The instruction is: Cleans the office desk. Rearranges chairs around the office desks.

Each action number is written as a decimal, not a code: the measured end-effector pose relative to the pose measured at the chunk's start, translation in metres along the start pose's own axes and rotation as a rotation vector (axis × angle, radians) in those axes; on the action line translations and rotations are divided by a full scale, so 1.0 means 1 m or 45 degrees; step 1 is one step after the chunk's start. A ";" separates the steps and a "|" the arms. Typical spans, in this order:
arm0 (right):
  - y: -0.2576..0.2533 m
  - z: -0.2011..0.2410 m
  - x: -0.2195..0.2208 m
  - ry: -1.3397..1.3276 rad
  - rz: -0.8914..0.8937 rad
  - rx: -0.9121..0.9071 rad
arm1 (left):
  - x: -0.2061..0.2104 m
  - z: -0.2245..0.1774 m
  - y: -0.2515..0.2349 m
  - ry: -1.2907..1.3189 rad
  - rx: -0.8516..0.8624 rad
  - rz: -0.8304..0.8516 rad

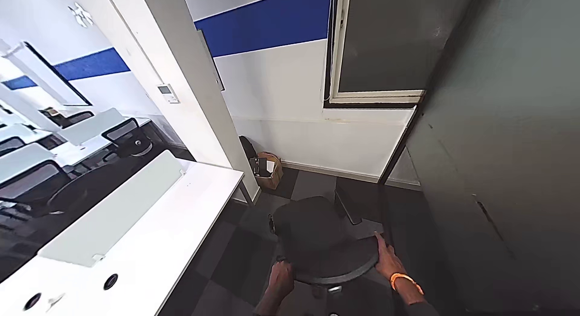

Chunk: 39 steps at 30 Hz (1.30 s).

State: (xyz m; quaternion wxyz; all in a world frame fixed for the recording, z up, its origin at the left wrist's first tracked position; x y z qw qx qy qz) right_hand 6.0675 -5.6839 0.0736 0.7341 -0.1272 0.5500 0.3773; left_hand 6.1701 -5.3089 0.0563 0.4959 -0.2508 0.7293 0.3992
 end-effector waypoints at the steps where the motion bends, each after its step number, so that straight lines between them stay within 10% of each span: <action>1: 0.011 0.002 0.005 0.003 0.000 0.017 | 0.000 0.009 0.003 -0.003 0.004 0.005; 18: 0.151 0.028 0.057 0.127 0.009 0.079 | 0.039 0.087 0.136 0.156 0.101 0.080; 39: 0.134 0.203 0.118 0.330 0.212 -0.365 | 0.053 0.192 0.221 0.383 -0.368 -0.277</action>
Point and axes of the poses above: each hand's wrist, its own y-axis away from the middle knuckle, its own x-axis out of the palm, z = x × y, the point moved 7 cm from there along -y, towards the middle knuckle, and after that the axes turned 10 degrees about -z, right-handed, at the moved point
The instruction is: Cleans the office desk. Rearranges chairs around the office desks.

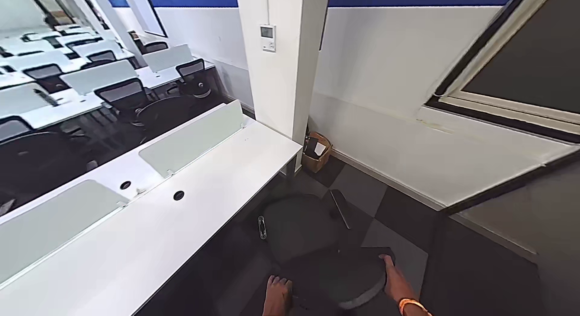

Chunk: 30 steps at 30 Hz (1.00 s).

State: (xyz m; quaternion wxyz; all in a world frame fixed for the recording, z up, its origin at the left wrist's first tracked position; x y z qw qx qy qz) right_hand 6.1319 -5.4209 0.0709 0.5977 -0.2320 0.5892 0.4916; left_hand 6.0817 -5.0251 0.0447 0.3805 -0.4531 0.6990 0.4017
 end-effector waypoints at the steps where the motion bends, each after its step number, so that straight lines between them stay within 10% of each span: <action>1: -0.005 0.013 0.002 0.020 0.014 -0.025 | -0.005 0.006 0.002 -0.014 -0.043 -0.052; 13: -0.051 0.169 0.018 0.099 0.126 -0.336 | -0.031 0.096 0.005 -0.126 -0.474 -0.176; 19: -0.118 0.232 0.017 0.179 0.149 -0.543 | -0.030 0.080 -0.008 -0.044 -0.535 -0.255; 30: -0.125 0.229 0.021 0.109 0.152 -0.566 | -0.027 0.082 -0.008 -0.187 -0.579 -0.275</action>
Point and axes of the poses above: each hand's wrist, its own y-axis away from the middle knuckle, its own x-axis out of the palm, z = x × y, the point moved 7 cm from there along -y, towards the middle knuckle, and after that the axes turned 10 degrees about -z, right-handed, at the moved point
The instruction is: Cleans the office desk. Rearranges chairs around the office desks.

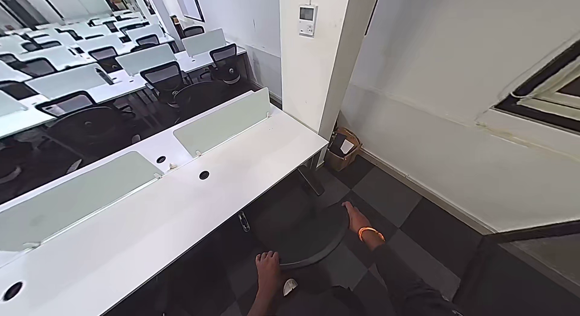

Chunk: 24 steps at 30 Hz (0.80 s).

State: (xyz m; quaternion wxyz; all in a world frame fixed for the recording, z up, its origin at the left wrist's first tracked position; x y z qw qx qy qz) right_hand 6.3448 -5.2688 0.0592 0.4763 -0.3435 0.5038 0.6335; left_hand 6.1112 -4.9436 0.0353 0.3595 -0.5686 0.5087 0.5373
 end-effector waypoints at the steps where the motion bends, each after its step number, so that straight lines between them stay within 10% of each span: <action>1: 0.002 0.001 0.001 -0.016 -0.003 0.005 | 0.001 0.001 0.001 -0.013 0.000 0.009; 10: 0.053 -0.023 0.018 -0.388 -0.076 -0.063 | 0.001 0.003 0.006 -0.045 0.134 0.267; 16: 0.081 -0.131 0.065 -0.541 0.139 0.098 | -0.014 0.002 0.000 -0.238 0.252 0.622; 24: 0.101 -0.319 0.073 -0.727 0.281 0.338 | -0.041 -0.178 -0.039 0.001 0.159 0.615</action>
Point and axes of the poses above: each hand's wrist, its own y-axis away from the middle knuckle, its own x-axis out of the palm, z = x × y, the point moved 7 cm from there along -y, towards the middle knuckle, and after that the axes turned 10 degrees about -z, right-handed, at the moved point
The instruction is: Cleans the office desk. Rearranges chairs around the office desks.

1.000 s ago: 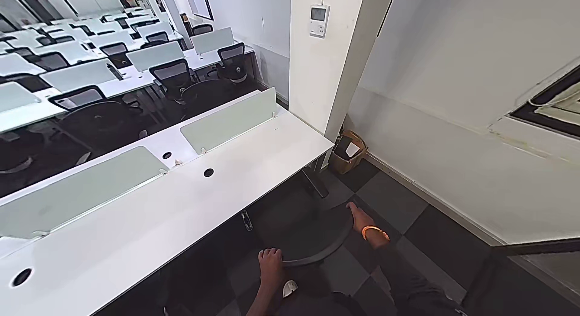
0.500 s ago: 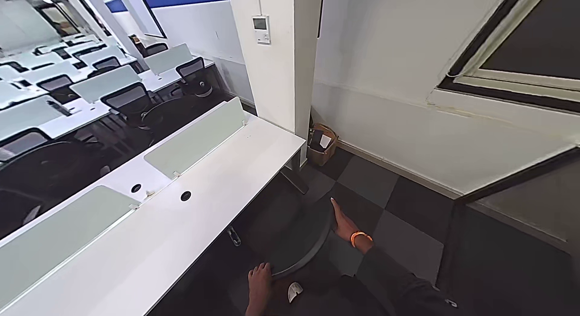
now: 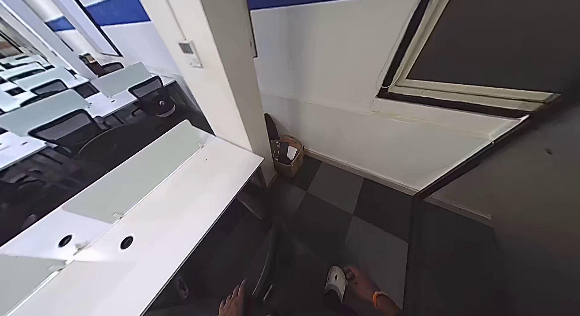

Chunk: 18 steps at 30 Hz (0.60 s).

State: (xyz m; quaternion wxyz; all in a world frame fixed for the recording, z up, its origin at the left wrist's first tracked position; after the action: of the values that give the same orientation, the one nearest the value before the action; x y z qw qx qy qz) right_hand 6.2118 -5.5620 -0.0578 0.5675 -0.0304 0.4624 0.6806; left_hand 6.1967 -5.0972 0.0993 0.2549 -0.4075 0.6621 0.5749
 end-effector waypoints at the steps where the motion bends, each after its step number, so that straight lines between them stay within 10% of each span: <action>1: -0.007 -0.015 -0.016 -0.016 0.000 0.019 | -0.008 -0.026 -0.010 0.042 -0.002 -0.067; 12: -0.050 -0.083 -0.213 -0.303 -0.261 0.055 | -0.048 -0.230 -0.117 -0.144 0.062 -0.690; 18: -0.074 -0.106 -0.252 -0.411 -0.368 0.055 | -0.063 -0.347 -0.185 -0.144 0.345 -0.611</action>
State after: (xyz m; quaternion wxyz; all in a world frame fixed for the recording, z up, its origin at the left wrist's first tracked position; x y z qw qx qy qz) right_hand 6.3092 -5.8254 -0.0200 0.7264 0.0253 0.3706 0.5783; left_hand 6.4300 -5.4189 0.1200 0.4725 -0.4822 0.6022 0.4261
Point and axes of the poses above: each hand's wrist, its own y-axis away from the middle knuckle, its own x-axis out of the palm, z = x × y, the point moved 7 cm from there along -y, towards the middle knuckle, and after that the axes turned 10 degrees about -z, right-handed, at the moved point
